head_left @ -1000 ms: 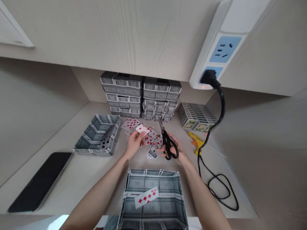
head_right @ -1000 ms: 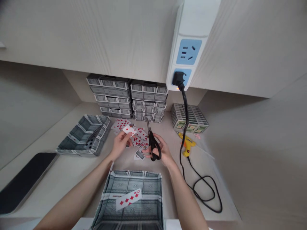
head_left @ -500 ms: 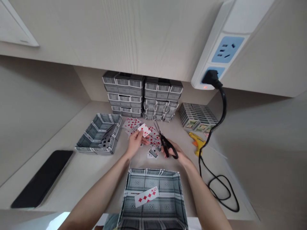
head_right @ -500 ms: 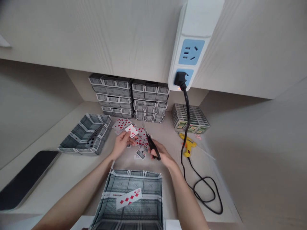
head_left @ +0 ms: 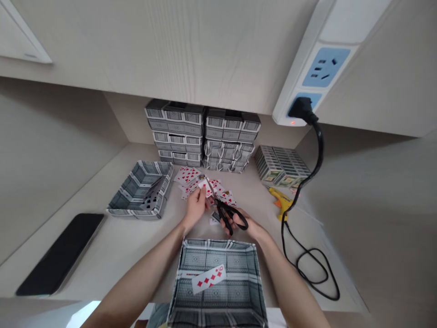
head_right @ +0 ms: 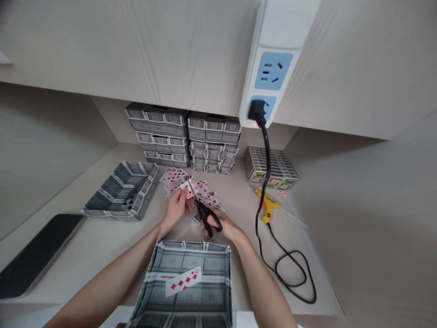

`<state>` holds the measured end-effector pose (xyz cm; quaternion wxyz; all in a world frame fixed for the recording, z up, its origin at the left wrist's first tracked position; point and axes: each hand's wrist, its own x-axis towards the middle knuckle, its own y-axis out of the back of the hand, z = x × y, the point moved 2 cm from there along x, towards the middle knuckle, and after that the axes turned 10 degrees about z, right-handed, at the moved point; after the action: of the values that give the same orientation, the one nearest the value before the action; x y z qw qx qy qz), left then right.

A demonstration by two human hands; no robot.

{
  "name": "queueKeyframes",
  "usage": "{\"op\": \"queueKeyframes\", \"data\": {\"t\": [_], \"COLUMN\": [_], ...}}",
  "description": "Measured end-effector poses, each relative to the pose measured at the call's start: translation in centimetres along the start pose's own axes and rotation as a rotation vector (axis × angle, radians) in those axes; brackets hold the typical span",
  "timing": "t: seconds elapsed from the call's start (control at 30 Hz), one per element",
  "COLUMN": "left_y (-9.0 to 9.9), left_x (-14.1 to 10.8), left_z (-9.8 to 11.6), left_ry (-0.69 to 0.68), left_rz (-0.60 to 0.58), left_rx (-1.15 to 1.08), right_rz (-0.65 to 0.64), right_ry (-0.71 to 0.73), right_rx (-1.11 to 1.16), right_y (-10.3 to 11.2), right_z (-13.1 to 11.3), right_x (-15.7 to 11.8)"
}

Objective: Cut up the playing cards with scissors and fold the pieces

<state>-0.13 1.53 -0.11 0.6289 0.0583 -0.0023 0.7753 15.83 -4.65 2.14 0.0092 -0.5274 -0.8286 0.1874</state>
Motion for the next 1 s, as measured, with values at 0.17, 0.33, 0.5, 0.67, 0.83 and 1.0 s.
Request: {"op": "queueKeyframes", "data": {"t": [0.17,0.33,0.5,0.67,0.83,1.0], "left_y": [-0.06,-0.05,-0.09,-0.04,-0.06,-0.1], "left_x": [-0.17,-0.16,-0.26,-0.33,-0.4,-0.44], "left_z": [0.03,0.23,0.4,0.29,0.35,0.7], "left_ry": [-0.027,-0.046,-0.058,-0.062,-0.061,-0.042], "left_rz": [-0.02,-0.009,-0.025,-0.032,-0.045,-0.043], "left_rx": [0.004,0.008,-0.019,-0.012,-0.01,-0.026], "right_rz": [0.006,0.015,0.059,0.048,0.053,0.042], "right_ry": [0.036,0.059,0.048,0.041,0.031,0.046], "right_rx": [-0.024,-0.088,-0.105,-0.128,-0.127,-0.134], "right_y": [-0.16,-0.26,-0.24,-0.31,-0.31,-0.4], "right_z": [-0.28,-0.66,-0.66,-0.81,-0.85,-0.95], "right_x": [0.0,-0.07,0.0,0.05,-0.02,-0.06]}}
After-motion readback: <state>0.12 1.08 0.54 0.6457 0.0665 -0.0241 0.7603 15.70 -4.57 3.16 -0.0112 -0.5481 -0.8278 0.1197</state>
